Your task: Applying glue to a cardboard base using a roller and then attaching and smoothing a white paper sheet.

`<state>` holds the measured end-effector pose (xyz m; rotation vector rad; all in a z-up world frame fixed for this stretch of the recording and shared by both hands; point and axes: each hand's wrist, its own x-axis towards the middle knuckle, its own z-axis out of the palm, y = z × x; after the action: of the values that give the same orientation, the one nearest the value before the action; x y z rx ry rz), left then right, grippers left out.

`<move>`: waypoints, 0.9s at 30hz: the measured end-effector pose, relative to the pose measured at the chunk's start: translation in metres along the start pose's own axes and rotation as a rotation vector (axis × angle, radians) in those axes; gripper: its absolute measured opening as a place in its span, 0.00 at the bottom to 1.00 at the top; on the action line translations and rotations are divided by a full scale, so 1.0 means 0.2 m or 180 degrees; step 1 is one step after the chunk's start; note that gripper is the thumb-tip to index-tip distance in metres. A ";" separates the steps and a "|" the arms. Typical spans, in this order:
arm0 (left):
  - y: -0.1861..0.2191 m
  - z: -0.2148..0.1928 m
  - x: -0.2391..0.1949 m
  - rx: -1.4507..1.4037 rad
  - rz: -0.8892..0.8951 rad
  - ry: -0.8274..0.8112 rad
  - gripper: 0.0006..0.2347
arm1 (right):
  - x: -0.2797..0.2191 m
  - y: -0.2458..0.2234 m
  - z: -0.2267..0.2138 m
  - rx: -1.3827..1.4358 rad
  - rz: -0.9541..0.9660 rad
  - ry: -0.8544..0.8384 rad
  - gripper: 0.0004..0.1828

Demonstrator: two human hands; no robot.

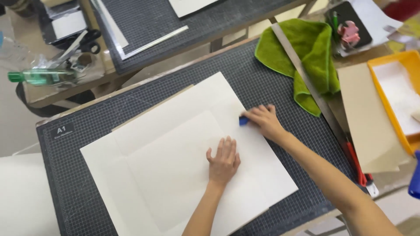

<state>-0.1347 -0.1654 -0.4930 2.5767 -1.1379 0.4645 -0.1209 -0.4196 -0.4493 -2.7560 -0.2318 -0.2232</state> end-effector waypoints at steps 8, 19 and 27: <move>0.00 -0.13 0.07 0.0216 -0.0014 0.0287 0.17 | 0.74 0.32 0.13 -0.0461 -0.0397 -0.0059 0.23; -0.01 -0.13 0.08 0.0185 -0.0032 0.0354 0.18 | 0.75 0.19 0.11 -0.0107 -0.0327 -0.0607 0.22; -0.01 -0.05 0.04 -0.0355 0.0050 -0.0226 0.19 | 0.80 -0.06 0.15 -0.0184 -0.0190 -0.0784 0.23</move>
<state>-0.1297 -0.1648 -0.4811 2.5075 -1.1734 0.3062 0.0372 -0.3751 -0.4435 -2.8334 -0.3775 0.0974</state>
